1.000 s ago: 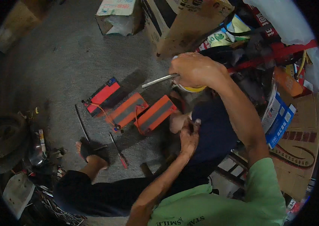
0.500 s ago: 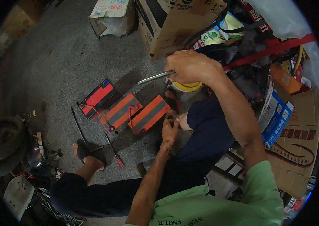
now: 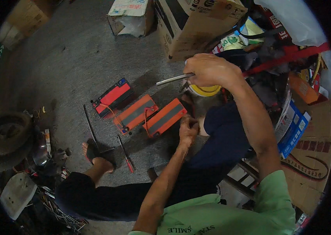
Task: The person sits on the floor and uses a metal rod and a screwdriver to pry open and adjust the terminals of several red and black rectangular batteries. The person repeatedly taps the batteries and manipulates the internal components with the tools.
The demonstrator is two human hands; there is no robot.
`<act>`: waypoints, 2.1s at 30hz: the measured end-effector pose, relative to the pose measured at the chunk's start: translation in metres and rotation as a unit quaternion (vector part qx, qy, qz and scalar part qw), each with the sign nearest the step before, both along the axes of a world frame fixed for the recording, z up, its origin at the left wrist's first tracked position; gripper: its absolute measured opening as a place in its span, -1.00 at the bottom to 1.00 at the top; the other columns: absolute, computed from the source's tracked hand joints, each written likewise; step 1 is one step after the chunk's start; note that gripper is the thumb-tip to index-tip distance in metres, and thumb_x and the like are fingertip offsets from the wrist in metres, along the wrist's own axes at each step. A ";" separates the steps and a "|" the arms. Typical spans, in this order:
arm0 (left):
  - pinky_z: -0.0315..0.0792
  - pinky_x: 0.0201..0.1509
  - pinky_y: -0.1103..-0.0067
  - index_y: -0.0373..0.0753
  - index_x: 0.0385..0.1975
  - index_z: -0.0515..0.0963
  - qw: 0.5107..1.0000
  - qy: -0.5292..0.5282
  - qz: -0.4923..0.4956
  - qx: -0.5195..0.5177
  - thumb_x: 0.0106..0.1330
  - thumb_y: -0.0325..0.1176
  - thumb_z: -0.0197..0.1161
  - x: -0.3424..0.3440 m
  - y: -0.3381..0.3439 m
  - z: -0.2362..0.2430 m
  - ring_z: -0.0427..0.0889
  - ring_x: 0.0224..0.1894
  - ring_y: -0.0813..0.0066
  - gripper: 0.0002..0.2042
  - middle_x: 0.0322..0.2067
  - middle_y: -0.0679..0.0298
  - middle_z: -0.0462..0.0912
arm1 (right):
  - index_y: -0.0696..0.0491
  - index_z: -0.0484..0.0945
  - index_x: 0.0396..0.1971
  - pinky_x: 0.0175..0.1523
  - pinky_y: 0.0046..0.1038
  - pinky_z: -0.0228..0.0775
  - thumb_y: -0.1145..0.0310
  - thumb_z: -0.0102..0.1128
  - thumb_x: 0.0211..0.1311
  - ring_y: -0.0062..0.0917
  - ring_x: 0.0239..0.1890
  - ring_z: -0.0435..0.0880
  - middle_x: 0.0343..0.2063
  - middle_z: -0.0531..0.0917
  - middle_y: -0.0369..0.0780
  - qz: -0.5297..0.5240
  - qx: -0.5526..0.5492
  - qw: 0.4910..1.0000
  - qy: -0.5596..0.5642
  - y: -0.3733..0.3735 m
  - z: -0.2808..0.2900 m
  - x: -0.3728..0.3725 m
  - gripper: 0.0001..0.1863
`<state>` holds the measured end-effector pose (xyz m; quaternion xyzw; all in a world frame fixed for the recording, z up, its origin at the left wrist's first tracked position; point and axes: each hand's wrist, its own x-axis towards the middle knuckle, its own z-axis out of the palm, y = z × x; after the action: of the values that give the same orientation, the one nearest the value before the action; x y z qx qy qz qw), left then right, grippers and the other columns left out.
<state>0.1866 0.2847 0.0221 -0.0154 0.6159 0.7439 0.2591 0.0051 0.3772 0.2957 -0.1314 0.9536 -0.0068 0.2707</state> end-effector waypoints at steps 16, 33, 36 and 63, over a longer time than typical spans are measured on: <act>0.21 0.44 0.24 -0.44 0.34 0.29 0.942 -0.303 -0.060 -0.132 0.04 0.14 0.47 0.008 -0.025 0.012 0.31 0.38 -0.03 -0.03 0.26 -0.18 0.42 | 0.12 0.69 -0.28 0.05 -0.17 0.48 0.29 0.30 0.14 -0.10 -0.05 0.64 -0.30 0.68 -0.02 0.013 -0.005 1.000 -0.007 0.003 -0.004 -0.005 -0.76; 0.43 0.13 0.40 -0.27 0.17 0.44 0.952 -0.300 -0.030 -0.060 0.20 -0.35 0.39 0.016 -0.022 0.006 0.55 0.08 0.36 -0.48 -0.02 0.19 0.62 | 0.12 0.71 -0.26 0.06 -0.15 0.49 0.28 0.30 0.13 -0.08 -0.05 0.65 -0.29 0.70 0.01 0.020 -0.008 1.000 -0.009 -0.009 -0.004 -0.009 -0.75; 0.48 0.05 0.45 -0.28 0.17 0.43 0.933 -0.351 -0.009 0.079 0.24 -0.35 0.37 0.022 -0.027 0.025 0.59 -0.02 0.39 -0.51 -0.01 0.20 0.61 | 0.12 0.71 -0.25 0.06 -0.16 0.49 0.27 0.31 0.14 -0.08 -0.05 0.65 -0.28 0.70 0.01 0.019 0.010 1.000 -0.006 -0.007 -0.009 -0.010 -0.74; 0.61 -0.38 0.53 -0.33 -0.24 0.54 0.924 -0.323 0.205 -0.001 0.29 -0.40 0.29 0.017 -0.150 0.007 0.63 -0.45 0.43 -0.83 -0.47 0.24 0.57 | 0.23 0.63 -0.44 -0.49 -0.54 0.13 0.41 0.33 0.24 -0.74 -0.59 0.32 -0.71 0.44 -0.31 -0.271 -0.315 0.882 0.222 -0.051 0.058 0.158 -0.82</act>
<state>0.2040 0.1349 0.0291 -0.3809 0.4827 0.7349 0.2862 0.1629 0.3258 0.3542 0.0562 0.9347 -0.3505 -0.0156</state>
